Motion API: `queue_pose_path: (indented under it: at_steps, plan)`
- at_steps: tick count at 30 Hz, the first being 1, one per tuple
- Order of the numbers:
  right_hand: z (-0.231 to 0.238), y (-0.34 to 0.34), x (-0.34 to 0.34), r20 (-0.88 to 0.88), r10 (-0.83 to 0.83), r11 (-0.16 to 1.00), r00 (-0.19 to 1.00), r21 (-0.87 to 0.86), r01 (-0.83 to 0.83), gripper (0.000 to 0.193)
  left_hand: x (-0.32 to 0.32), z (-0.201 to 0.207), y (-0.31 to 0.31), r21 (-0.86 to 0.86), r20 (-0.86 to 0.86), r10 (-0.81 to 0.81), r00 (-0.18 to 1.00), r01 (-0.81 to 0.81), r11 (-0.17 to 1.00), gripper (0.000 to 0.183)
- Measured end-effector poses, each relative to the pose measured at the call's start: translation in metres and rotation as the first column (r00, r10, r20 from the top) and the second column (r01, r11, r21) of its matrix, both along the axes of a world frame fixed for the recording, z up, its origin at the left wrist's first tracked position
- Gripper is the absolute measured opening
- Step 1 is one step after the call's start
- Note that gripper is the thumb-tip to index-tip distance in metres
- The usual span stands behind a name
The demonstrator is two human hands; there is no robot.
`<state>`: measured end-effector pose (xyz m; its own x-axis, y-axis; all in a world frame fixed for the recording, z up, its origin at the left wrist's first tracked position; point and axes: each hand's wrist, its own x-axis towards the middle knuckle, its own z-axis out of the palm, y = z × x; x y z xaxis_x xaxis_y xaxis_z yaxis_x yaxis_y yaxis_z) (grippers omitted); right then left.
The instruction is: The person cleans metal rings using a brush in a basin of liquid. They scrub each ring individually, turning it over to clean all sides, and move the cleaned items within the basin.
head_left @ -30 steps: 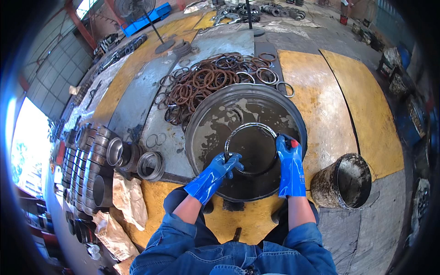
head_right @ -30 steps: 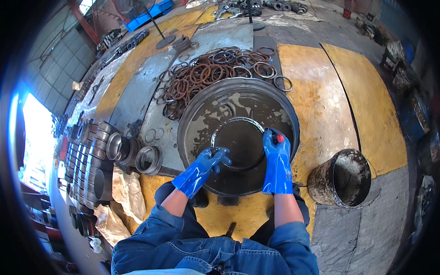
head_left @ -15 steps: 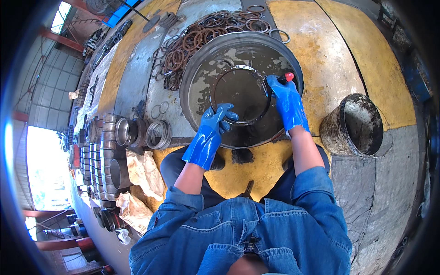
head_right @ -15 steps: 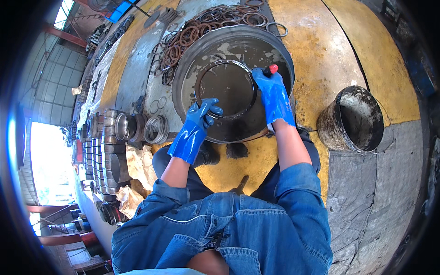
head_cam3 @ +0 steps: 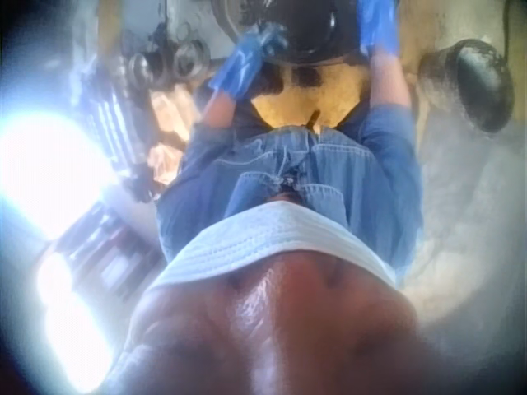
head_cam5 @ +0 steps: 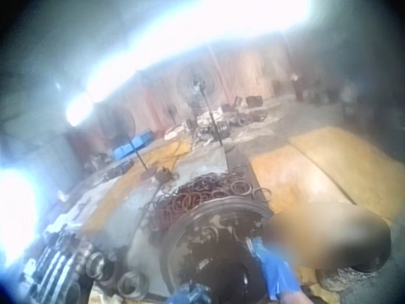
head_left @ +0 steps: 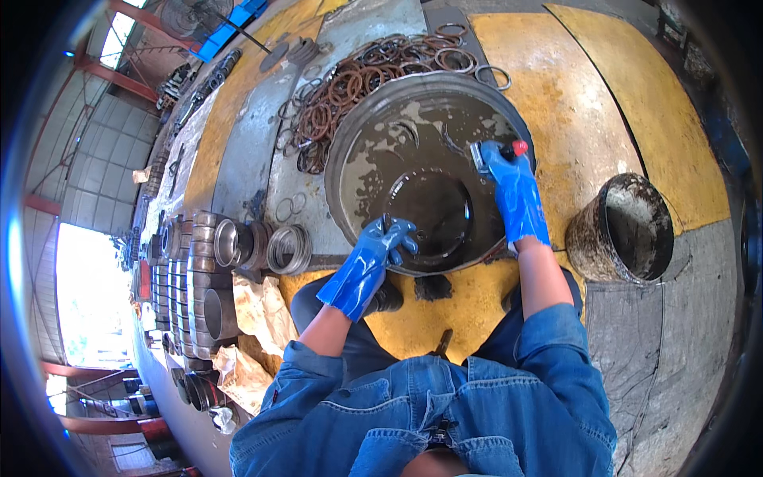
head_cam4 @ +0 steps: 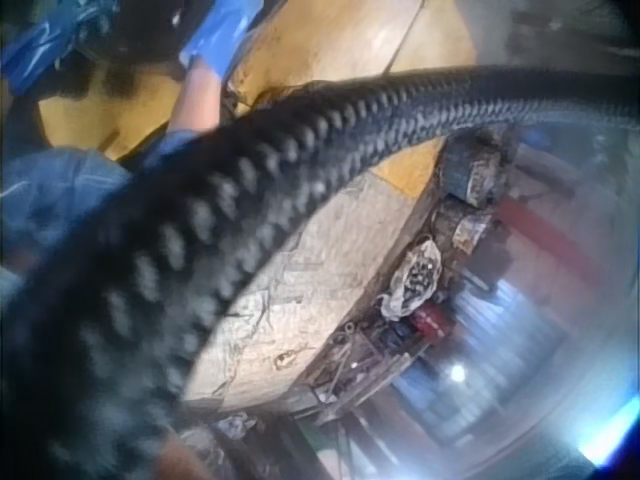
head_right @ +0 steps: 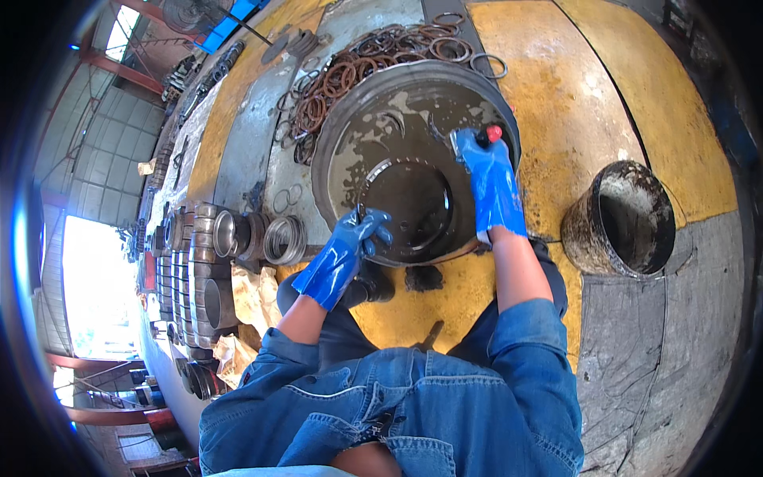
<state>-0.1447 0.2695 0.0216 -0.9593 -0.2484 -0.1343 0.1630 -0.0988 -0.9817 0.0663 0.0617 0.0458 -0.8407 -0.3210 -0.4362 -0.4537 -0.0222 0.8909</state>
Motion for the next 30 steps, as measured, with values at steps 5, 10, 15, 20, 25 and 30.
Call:
queue_pose_path:
  at_steps: [5,10,15,20,25,30]
  plan:
    - [-0.005,0.012,-0.018,0.004,0.001,1.0,1.0,0.008,-0.001,0.032,-0.054,0.06,-0.019,-0.16,0.07,-0.082,0.994,0.092,0.983,0.032]
    - [0.021,0.025,-0.003,-0.025,-0.071,0.997,0.997,0.009,0.071,0.038,-0.148,0.088,-0.089,0.352,-0.419,0.315,0.851,-0.168,0.921,0.04]
    - [0.021,0.02,-0.008,0.017,-0.07,0.995,0.997,-0.066,0.071,0.043,-0.165,0.034,-0.139,0.041,-0.381,0.176,0.908,-0.174,0.984,0.04]
    - [0.024,0.027,-0.006,-0.017,-0.096,0.99,0.995,-0.11,0.093,0.043,-0.125,-0.048,-0.076,-0.374,0.057,-0.234,0.971,0.238,0.896,0.051]
    - [0.035,0.02,0.008,0.016,-0.122,0.986,0.992,-0.114,0.123,0.038,-0.08,-0.102,-0.048,-0.819,0.37,-0.305,0.877,0.463,0.339,0.066]
    - [0.026,0.022,0.004,0.015,-0.104,0.987,0.994,-0.118,0.105,0.036,-0.081,-0.081,-0.037,-0.796,0.571,-0.213,0.793,0.598,0.092,0.073]
